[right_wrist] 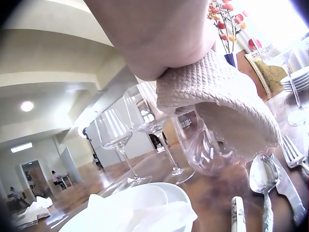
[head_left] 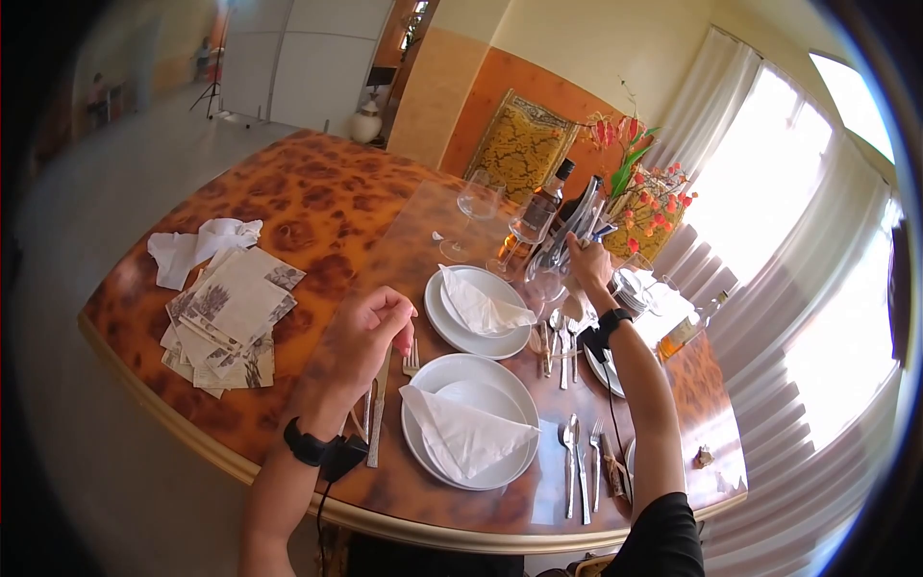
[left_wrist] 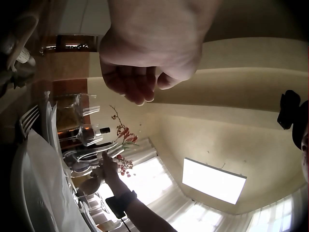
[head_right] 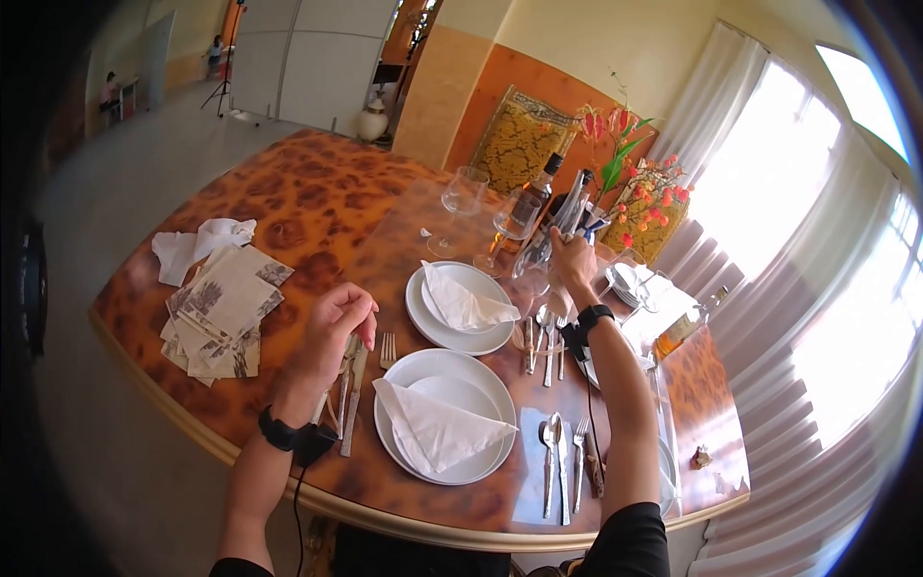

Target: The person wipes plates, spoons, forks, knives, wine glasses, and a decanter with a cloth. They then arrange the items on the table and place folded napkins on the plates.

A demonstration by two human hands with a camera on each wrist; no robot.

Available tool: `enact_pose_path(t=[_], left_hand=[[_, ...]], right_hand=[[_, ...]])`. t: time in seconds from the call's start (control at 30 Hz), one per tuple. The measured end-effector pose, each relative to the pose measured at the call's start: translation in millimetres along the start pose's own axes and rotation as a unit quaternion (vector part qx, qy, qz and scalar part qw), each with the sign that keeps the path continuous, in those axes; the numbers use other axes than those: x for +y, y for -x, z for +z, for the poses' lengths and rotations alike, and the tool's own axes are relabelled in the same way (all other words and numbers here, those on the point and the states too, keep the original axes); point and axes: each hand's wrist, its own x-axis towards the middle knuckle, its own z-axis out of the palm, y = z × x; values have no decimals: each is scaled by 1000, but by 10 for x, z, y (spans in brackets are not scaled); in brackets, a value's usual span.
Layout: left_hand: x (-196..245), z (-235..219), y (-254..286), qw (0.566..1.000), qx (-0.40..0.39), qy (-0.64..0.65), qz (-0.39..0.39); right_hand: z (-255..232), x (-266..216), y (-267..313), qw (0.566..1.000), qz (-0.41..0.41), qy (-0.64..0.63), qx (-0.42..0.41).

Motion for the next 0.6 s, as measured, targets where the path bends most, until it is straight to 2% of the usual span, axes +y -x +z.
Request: enact_pose_path(t=[0.4,0.6], left_hand=[[-65,16,-11,999,-6,33,1],[-72,17,-11,1000,-2,29,9]], right_hand=[[-7,188,-95,999,-10,-26,-43],[-95,266,-59,999,-20,-3,-31]])
